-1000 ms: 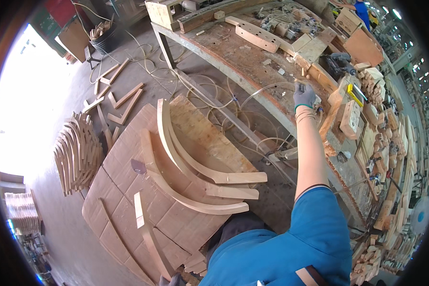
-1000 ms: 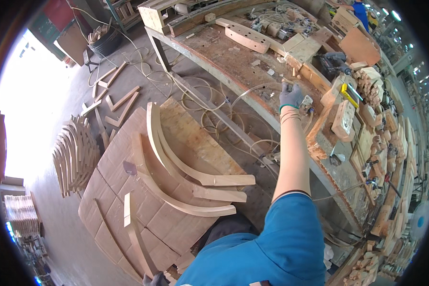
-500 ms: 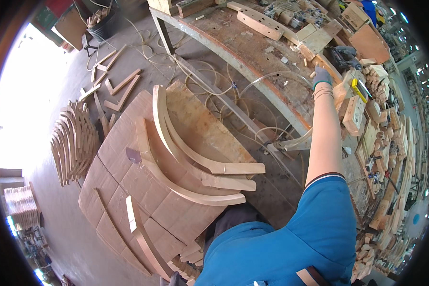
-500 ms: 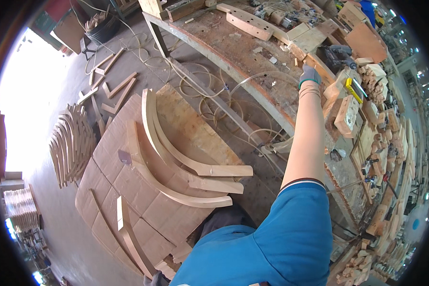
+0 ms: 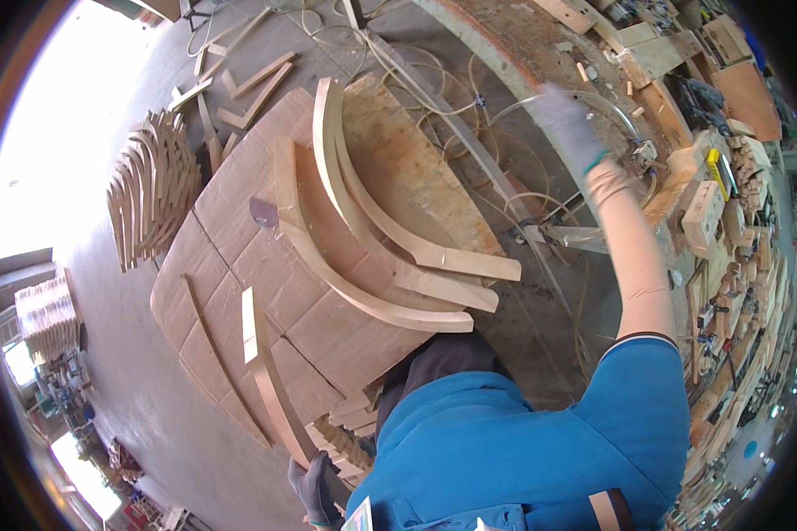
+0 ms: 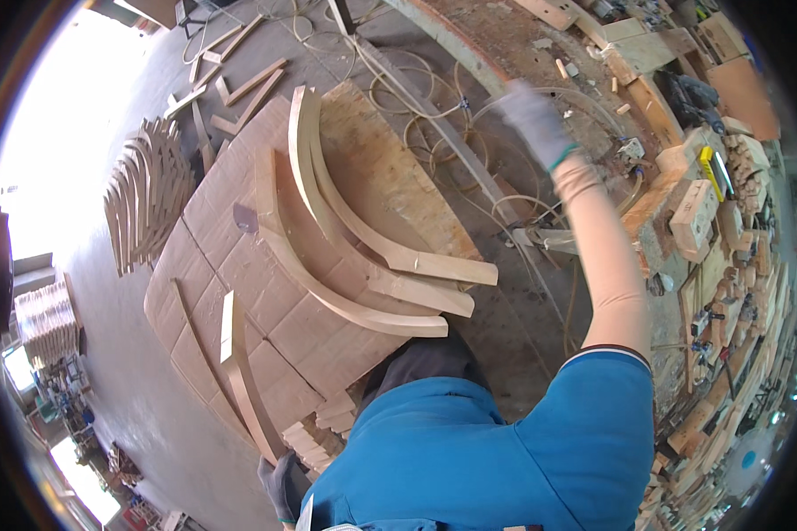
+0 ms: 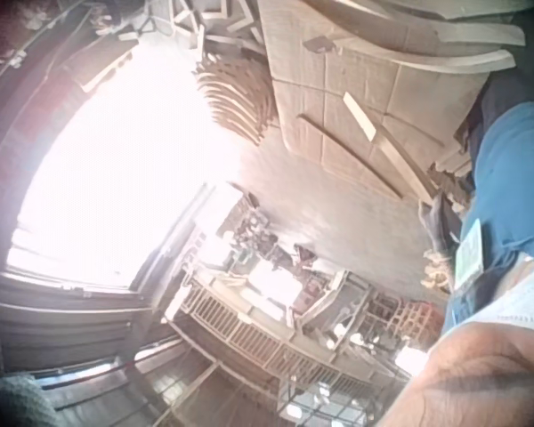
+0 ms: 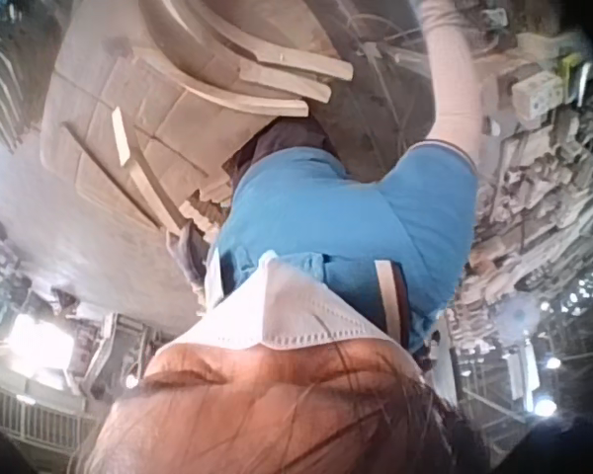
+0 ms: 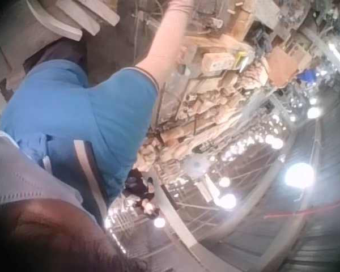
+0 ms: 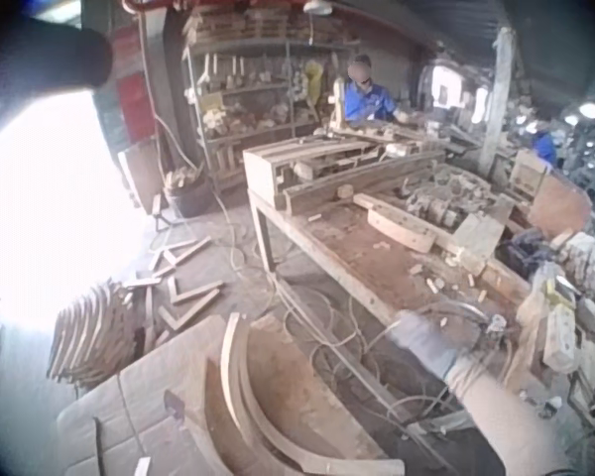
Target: The person places curved wooden pieces into a jig, secures them, and uses a nail gun to fasten them. The person then removes the assembled pieces and stacks them on a nearby table.
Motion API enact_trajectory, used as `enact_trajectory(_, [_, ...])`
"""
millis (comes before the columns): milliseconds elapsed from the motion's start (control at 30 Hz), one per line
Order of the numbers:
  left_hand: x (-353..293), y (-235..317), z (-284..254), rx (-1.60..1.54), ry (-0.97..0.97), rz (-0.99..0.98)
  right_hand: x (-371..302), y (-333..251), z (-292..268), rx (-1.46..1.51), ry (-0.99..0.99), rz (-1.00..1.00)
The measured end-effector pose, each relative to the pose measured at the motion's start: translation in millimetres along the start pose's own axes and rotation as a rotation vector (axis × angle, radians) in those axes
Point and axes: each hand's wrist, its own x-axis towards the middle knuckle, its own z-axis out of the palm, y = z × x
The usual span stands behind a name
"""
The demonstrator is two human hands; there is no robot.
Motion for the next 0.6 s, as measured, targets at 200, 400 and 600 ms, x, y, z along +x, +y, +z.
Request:
enact_trajectory(200, [-12,-1,6,-0.009,0.034,-0.007,16,-281,123,0.475,-0.45,0.293])
enact_trajectory(400, [-29,-10,3,0.012,0.101,-0.058,30,-389,149,0.179,-0.486,0.51])
enact_trajectory(600, [-35,-8,0,0.023,0.061,-0.129,38,-381,142,0.289,-0.542,0.489])
